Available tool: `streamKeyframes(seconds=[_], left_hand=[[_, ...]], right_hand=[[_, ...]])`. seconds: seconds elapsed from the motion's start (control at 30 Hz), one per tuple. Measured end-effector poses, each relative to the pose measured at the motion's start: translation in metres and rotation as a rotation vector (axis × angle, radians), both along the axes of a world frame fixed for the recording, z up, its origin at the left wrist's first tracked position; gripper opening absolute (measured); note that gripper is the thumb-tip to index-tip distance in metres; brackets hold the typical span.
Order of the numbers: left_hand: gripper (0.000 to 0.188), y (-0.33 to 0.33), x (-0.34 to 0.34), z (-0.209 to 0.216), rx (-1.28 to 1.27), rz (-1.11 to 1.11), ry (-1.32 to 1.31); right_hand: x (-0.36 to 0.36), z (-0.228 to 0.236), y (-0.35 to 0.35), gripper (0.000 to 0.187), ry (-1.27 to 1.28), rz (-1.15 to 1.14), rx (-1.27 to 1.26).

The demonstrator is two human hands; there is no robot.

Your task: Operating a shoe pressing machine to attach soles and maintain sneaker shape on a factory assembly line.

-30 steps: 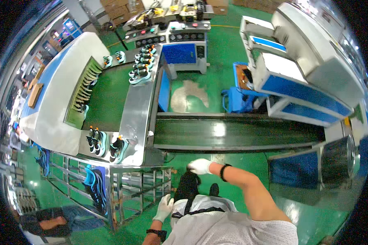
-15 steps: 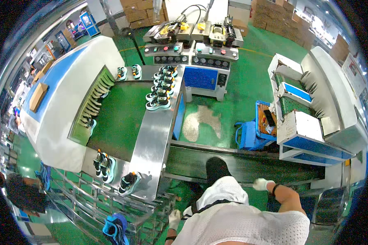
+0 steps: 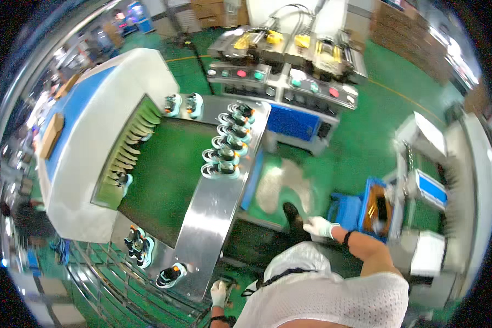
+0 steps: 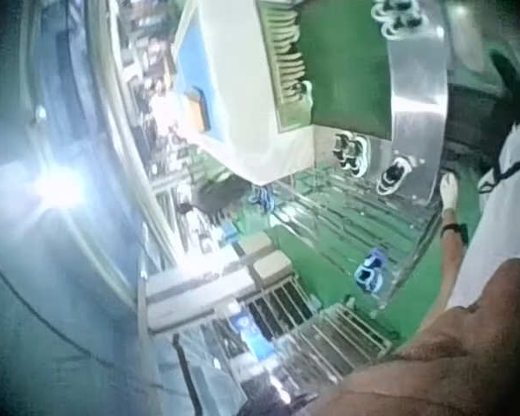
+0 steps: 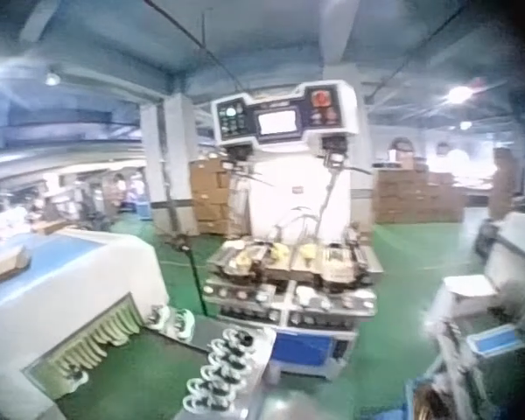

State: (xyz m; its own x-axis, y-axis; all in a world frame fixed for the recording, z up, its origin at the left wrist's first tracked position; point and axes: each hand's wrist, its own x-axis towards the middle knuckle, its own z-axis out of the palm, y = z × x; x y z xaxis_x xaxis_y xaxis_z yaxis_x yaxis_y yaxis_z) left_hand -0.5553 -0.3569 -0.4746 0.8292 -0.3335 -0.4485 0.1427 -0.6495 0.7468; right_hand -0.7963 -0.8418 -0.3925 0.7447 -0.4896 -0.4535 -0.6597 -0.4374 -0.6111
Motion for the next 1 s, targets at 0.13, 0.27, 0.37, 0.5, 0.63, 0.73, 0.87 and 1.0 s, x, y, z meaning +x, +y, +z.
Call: streamKeyframes(seconds=[0.13, 0.27, 0.37, 0.5, 0.63, 0.73, 0.87, 1.0], left_hand=[[0.035, -0.06, -0.029, 0.017, 0.181, 0.155, 0.087], [0.036, -0.163, -0.012, 0.048, 0.317, 0.037, -0.002], [0.042, -0.256, 0.027, 0.059, 0.179, -0.176, -0.214], [0.038, -0.369, 0.079, 0.066, -0.072, -0.147, -0.262], [0.037, -0.435, 0.113, 0.089, -0.144, -0.134, -0.437], [0.039, -0.451, 0.145, 0.11, -0.154, -0.129, -0.625], [0.036, -0.457, 0.2, 0.109, -0.046, -0.01, -0.693], [0.033, -0.462, 0.257, 0.081, 0.043, -0.014, -0.829]], right_hand=[[0.031, -0.028, -0.1, 0.047, 0.114, 0.156, 0.105], [0.033, -0.02, -0.164, 0.049, 0.074, 0.026, 0.194], [0.017, 0.001, -0.194, 0.05, -0.003, -0.083, 0.246], [0.0, 0.026, -0.227, 0.048, 0.059, -0.059, 0.204], [0.008, 0.041, -0.258, 0.047, 0.153, -0.055, 0.192], [0.023, 0.049, -0.275, 0.046, 0.183, -0.057, 0.164], [0.043, 0.06, -0.294, 0.043, 0.138, -0.162, 0.186], [0.081, 0.074, -0.309, 0.043, 0.077, -0.21, 0.168]])
